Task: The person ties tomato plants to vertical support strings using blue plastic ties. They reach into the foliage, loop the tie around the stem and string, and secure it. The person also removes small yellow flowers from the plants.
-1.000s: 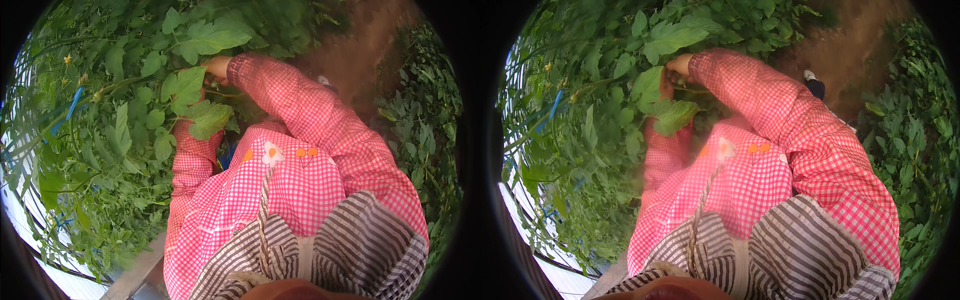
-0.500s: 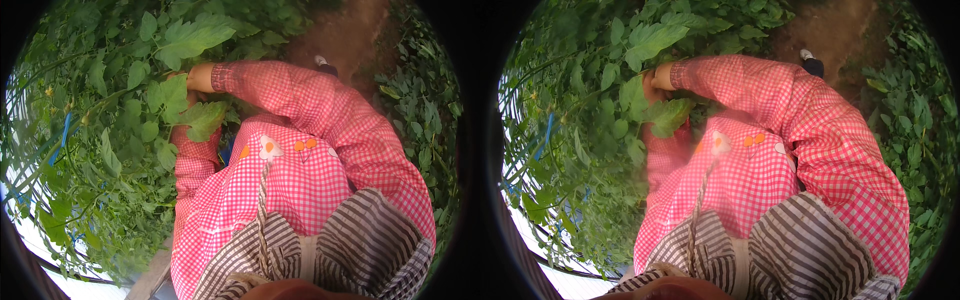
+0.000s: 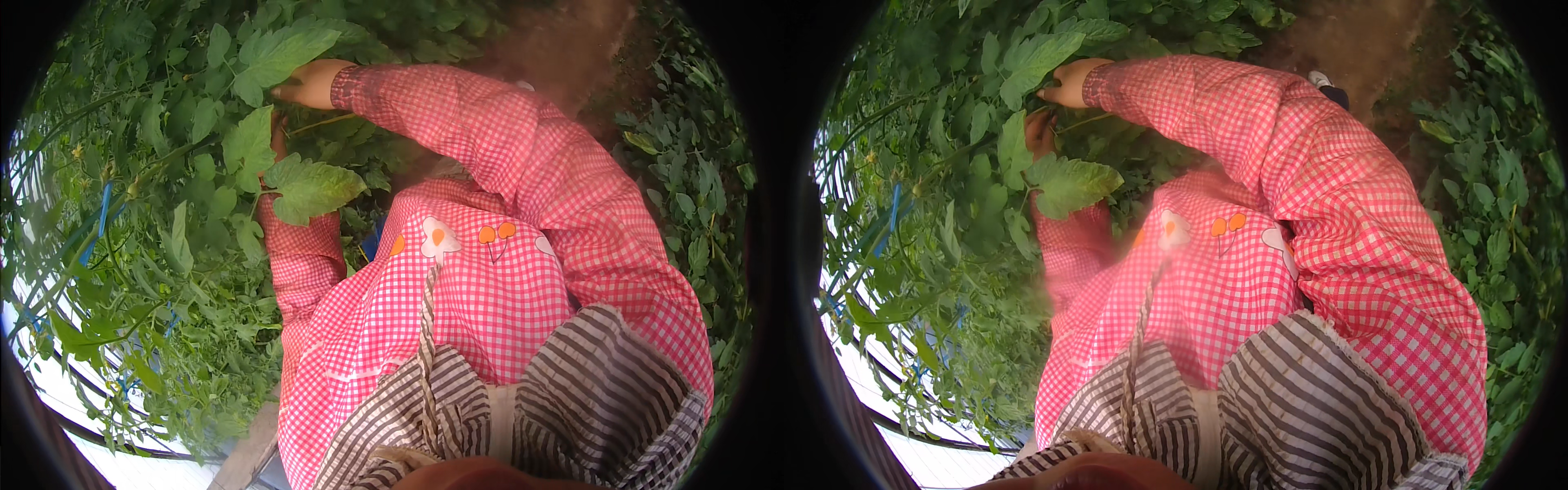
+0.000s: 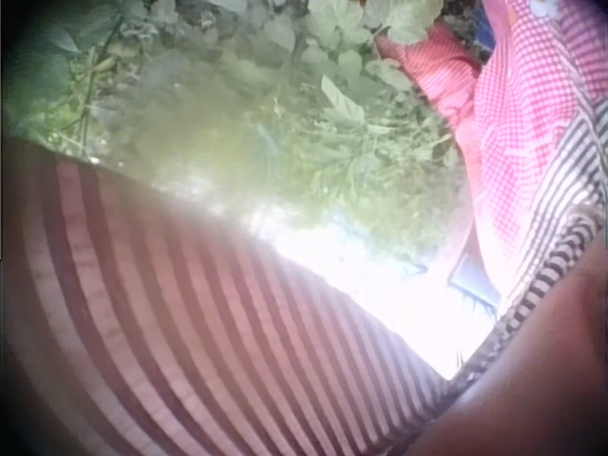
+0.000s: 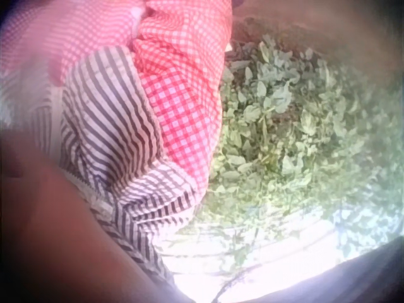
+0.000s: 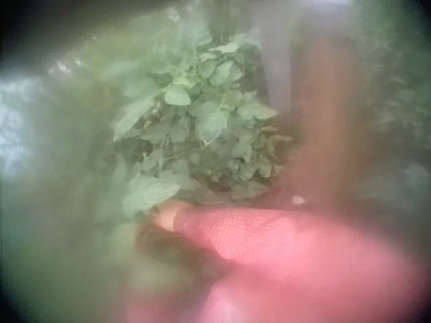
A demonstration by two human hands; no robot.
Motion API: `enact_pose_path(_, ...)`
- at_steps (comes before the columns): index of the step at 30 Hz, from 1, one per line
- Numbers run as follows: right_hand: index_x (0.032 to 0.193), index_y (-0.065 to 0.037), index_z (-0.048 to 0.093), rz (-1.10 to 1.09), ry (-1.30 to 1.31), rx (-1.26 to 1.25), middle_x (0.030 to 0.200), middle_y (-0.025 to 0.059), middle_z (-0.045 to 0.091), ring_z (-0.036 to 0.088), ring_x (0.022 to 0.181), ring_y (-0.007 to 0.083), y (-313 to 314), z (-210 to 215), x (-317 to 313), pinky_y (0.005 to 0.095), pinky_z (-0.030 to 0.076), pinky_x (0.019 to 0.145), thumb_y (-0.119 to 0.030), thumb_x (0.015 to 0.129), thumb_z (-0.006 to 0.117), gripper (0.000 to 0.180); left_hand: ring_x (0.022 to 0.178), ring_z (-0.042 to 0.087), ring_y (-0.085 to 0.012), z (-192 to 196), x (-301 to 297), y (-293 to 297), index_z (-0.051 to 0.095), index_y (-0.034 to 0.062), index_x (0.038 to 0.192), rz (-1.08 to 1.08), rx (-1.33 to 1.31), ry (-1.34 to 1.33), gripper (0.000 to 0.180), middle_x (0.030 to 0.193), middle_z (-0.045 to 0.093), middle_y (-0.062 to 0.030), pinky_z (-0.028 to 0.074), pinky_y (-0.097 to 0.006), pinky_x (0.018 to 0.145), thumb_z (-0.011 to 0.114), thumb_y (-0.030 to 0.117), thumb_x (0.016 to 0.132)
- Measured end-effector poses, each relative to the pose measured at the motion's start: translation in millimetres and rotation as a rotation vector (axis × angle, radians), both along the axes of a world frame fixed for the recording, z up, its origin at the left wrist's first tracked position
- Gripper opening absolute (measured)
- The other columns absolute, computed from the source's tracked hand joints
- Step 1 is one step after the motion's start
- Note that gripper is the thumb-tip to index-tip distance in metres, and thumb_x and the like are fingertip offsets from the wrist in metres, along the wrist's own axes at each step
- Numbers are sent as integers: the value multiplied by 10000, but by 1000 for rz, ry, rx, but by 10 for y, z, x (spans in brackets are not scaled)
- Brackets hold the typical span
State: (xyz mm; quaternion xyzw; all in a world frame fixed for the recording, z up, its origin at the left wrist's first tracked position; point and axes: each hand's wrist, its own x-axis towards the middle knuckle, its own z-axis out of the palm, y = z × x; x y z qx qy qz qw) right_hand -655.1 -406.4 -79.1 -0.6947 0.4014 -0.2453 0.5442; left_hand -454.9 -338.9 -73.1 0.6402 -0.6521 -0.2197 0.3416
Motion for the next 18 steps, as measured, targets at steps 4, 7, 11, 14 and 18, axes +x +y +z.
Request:
enact_pose_path(4,1125,-54,614,160,158,1,1103,163,627,592,1032,305,157,52,111,411,455,886,-570,888,412,603,930,588,-239,38,68,-40,576,22,1156,0,23,-20,331,1071,591,-144,467,-322,823,627,106,840)
enact_pose_path(7,1113,-60,618,228,180,-10,1082,170,630,605,995,311,108,32,163,412,460,858,-551,894,409,577,946,588,-236,55,70,-51,557,30,1183,8,31,-26,369,1093,590,-139,466,-321,829,636,130,837)
enact_pose_path(11,1107,-46,613,420,20,153,1077,180,631,606,973,306,19,23,236,408,453,842,-511,901,418,544,967,588,-231,30,80,-48,533,41,1220,7,46,-21,422,1122,590,-133,466,-319,837,648,163,832)
enact_pose_path(14,1097,-38,613,456,-158,238,1063,171,637,612,912,287,199,70,217,385,466,796,-464,898,442,500,982,588,-228,43,85,-63,515,49,1248,12,47,-32,463,1144,590,-128,465,-318,843,656,187,829)
enact_pose_path(18,988,-52,604,744,-344,764,913,79,643,579,661,158,592,182,90,321,451,483,-312,895,476,304,1003,587,-224,271,17,2,491,60,1284,28,25,-130,518,1173,589,-122,465,-316,851,668,220,824)
